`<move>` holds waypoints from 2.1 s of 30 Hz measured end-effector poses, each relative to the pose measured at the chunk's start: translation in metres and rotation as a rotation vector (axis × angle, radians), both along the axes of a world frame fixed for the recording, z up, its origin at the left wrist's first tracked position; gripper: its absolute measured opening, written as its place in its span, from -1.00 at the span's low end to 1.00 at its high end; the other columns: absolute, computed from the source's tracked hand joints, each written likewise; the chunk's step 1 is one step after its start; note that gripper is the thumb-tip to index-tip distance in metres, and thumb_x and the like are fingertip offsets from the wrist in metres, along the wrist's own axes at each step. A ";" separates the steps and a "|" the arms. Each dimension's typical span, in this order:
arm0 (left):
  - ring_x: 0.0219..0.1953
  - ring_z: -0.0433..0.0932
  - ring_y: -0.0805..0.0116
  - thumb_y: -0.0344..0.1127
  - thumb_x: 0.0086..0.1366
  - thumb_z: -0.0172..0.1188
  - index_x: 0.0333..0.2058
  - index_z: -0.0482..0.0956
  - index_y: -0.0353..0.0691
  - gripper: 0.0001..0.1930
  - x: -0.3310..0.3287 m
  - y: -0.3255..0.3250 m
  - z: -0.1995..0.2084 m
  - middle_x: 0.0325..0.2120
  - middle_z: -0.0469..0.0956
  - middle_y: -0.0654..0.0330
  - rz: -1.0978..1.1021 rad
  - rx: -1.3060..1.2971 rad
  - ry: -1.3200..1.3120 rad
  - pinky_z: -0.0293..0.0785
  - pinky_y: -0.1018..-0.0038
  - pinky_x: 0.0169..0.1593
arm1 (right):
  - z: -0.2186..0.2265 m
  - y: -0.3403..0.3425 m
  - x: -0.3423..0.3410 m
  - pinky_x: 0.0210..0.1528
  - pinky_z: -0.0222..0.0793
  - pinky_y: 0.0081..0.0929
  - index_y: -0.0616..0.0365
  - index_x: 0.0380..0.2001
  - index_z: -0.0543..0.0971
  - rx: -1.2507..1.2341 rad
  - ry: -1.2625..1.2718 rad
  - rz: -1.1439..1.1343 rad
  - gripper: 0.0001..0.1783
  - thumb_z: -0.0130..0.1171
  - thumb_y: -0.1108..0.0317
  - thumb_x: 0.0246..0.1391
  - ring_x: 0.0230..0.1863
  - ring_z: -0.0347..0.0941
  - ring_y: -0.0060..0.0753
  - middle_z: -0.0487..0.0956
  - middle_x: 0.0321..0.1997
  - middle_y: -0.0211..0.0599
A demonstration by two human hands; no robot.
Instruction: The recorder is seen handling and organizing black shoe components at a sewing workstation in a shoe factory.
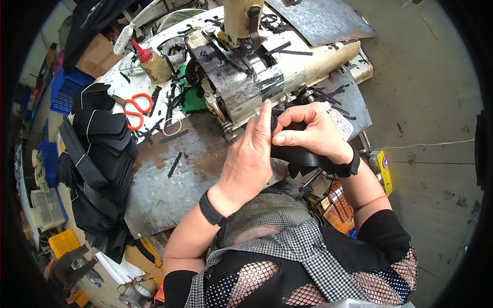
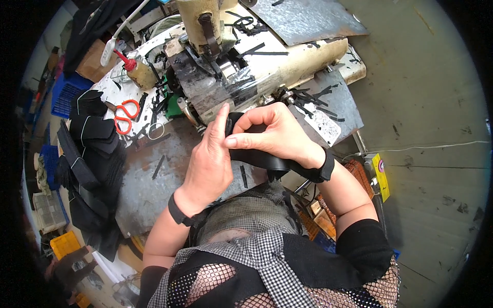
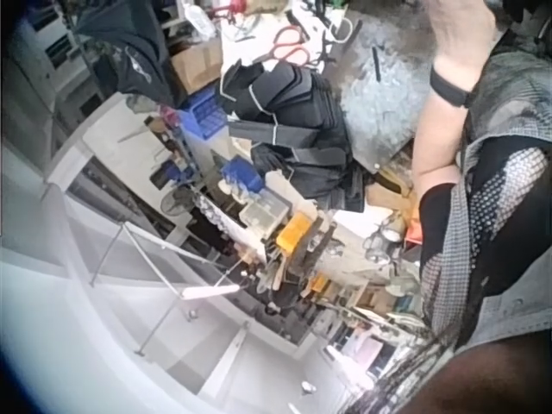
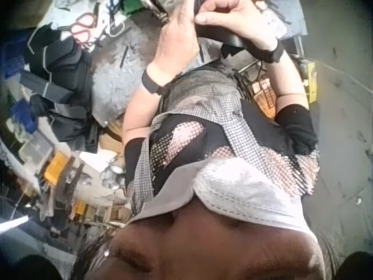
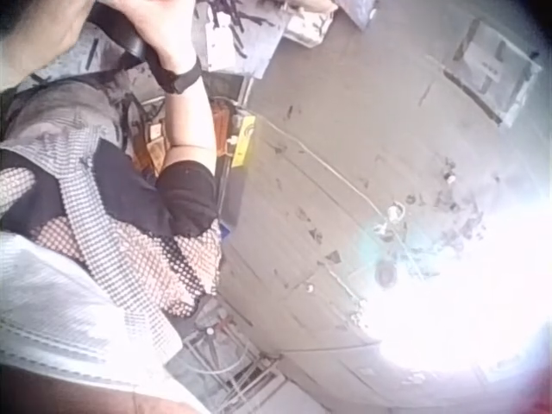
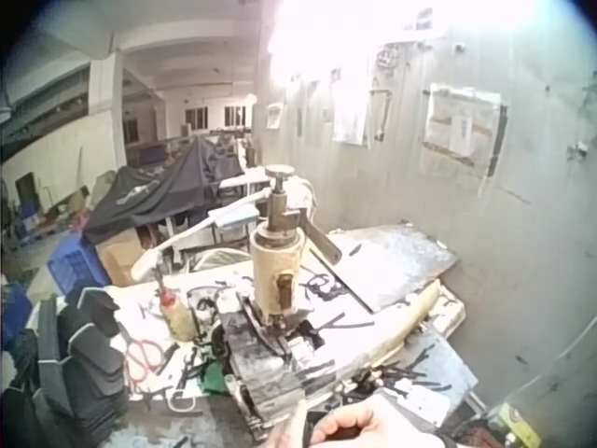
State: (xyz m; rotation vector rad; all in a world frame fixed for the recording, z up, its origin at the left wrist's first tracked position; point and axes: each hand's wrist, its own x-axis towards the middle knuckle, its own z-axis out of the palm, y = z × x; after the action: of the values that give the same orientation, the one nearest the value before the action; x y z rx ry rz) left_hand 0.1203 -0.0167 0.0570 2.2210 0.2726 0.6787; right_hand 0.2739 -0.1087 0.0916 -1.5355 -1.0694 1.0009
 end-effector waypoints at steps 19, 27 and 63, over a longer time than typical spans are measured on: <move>-0.50 0.32 0.73 -0.28 0.35 0.04 -0.34 0.53 -0.39 -0.75 0.012 0.043 -0.005 -0.62 0.45 0.38 0.110 -0.722 0.008 0.29 0.69 -0.43 | -0.004 0.009 0.039 -0.41 0.22 -0.76 0.16 -0.58 0.60 -0.040 0.275 -0.090 -0.86 0.26 0.36 -0.02 -0.51 0.32 -0.82 0.49 -0.59 -0.62; -0.74 0.41 0.65 -0.31 0.30 0.09 -0.50 0.50 -0.38 -0.74 0.033 0.050 -0.006 -0.76 0.47 0.27 0.255 -0.761 0.070 0.33 0.63 -0.73 | -0.012 0.034 0.059 -0.30 0.30 -0.73 0.14 -0.53 0.61 -0.081 0.430 -0.041 -0.89 0.22 0.37 0.01 -0.43 0.40 -0.76 0.56 -0.50 -0.52; -0.20 0.52 0.50 -0.18 0.33 0.02 -0.15 0.51 -0.30 -0.70 0.036 0.040 -0.028 -0.24 0.55 0.22 0.062 -1.363 -0.165 0.42 0.48 -0.10 | -0.013 0.053 0.078 -0.19 0.37 -0.70 0.22 -0.41 0.63 -0.148 0.317 0.025 -0.87 0.19 0.37 0.04 -0.36 0.49 -0.65 0.62 -0.41 -0.39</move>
State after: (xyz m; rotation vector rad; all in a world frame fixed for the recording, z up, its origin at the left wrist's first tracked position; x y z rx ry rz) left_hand 0.1564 0.0236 0.0289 0.8554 0.5185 0.4563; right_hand 0.3524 -0.0553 0.0790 -1.4217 -0.8079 1.3158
